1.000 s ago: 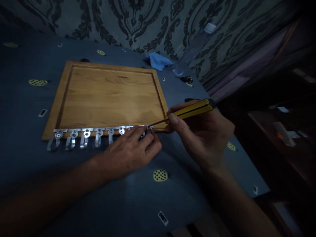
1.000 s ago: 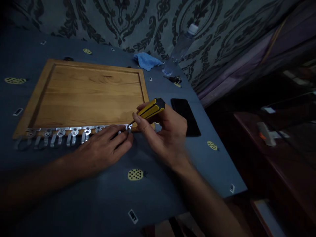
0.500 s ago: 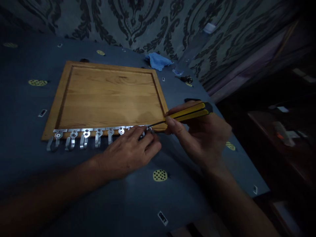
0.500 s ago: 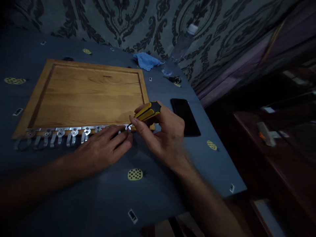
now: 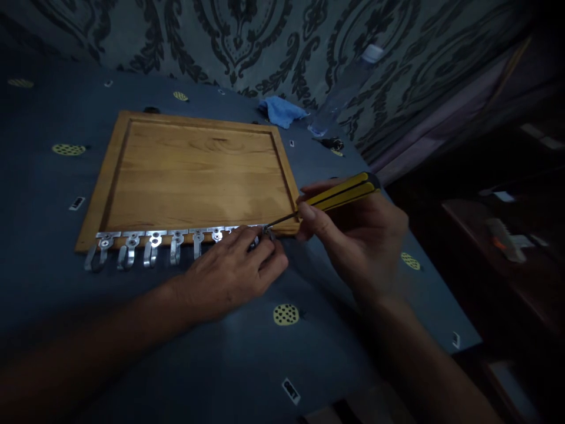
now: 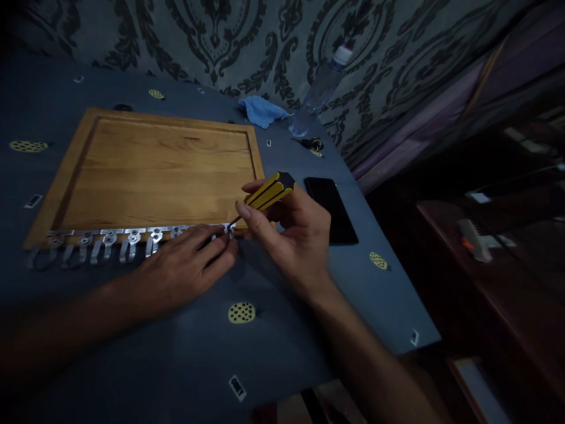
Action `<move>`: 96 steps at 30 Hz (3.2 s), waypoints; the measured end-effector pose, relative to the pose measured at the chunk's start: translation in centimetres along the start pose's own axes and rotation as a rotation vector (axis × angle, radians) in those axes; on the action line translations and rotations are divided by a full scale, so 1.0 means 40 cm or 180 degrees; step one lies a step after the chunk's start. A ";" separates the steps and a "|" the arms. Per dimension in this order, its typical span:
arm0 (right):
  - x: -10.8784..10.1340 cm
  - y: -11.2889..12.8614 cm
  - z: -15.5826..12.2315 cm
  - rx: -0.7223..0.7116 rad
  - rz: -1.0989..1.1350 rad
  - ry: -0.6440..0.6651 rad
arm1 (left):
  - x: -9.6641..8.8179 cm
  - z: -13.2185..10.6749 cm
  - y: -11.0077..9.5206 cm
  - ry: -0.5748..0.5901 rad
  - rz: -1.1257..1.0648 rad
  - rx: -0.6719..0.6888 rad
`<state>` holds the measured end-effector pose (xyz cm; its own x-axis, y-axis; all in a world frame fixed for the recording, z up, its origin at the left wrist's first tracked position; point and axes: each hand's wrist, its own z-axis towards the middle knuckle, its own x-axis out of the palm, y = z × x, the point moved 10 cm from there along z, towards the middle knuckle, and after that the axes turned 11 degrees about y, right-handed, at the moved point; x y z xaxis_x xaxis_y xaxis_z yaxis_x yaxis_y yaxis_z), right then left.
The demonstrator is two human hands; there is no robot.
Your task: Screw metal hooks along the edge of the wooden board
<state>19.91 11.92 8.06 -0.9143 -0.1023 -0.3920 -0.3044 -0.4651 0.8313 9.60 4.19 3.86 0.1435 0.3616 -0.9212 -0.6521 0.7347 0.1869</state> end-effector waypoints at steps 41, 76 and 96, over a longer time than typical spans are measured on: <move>-0.006 0.018 -0.007 -0.0118 -0.0280 -0.0132 | -0.005 0.004 0.001 -0.0047 -0.0075 0.0005; -0.024 0.036 -0.027 -0.0304 -0.0179 -0.0509 | 0.002 0.004 -0.001 0.0048 -0.0098 0.0049; -0.003 0.028 -0.025 -0.0270 -0.0604 -0.0069 | 0.006 0.003 0.000 0.0037 -0.0082 -0.0002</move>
<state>19.92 10.54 8.65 -0.8484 0.0129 -0.5291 -0.4490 -0.5468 0.7067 9.72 4.36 3.70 0.1516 0.3358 -0.9296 -0.6488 0.7434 0.1628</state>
